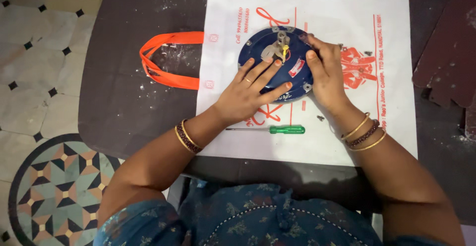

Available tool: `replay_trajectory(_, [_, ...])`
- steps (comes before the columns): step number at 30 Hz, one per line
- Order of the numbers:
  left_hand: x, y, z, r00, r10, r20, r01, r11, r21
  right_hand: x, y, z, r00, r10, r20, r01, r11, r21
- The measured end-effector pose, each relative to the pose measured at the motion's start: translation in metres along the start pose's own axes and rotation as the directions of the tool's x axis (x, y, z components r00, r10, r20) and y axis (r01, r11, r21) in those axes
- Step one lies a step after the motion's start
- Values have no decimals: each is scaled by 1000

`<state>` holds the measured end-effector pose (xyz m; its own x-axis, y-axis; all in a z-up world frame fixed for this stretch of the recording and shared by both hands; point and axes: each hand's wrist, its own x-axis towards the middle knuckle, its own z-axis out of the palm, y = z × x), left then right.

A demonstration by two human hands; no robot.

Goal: The person cleans a blue fan motor housing with a cloth, then attaches a fan blade using a screwdriver. The person wipes the motor housing and blade, aligns the blade, and tightens screws to secure it.

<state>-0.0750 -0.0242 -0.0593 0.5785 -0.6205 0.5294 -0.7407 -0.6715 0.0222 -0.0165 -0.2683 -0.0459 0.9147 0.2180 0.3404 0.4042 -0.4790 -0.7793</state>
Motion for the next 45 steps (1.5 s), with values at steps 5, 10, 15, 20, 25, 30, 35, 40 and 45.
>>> replay_trajectory(5, [-12,8,-8,1000,-3,-30,2,999,-42,-10,-33,-5,998,-6,59,16,987,-161])
replay_trajectory(10, [-13,10,-13,999,7,31,-6,999,-53,-3,-51,-21,992,60,110,-8,905,-425])
replay_trajectory(15, [-7,13,-22,999,36,24,-35,999,-18,4,-47,-59,995,23,93,27,866,-500])
replay_trajectory(20, [-3,19,-41,974,211,-81,-213,977,-17,-22,-40,-101,979,147,143,-37,812,-583])
replay_trajectory(25, [13,43,-45,938,346,-19,-347,934,-90,-59,-37,-121,904,303,302,21,675,-737])
replay_trajectory(30, [47,67,-36,916,400,36,-379,890,-252,-74,-42,-142,938,140,318,147,671,-727])
replay_trajectory(35, [69,89,-17,931,365,20,-337,879,-339,-54,-21,-196,919,393,-31,-326,713,-621])
replay_trajectory(40, [72,95,-5,932,360,34,-329,883,-335,-25,51,-216,802,441,-402,-589,478,-652])
replay_trajectory(45, [69,92,-1,948,306,85,-256,894,-367,-45,111,-219,814,375,-444,-572,390,-721])
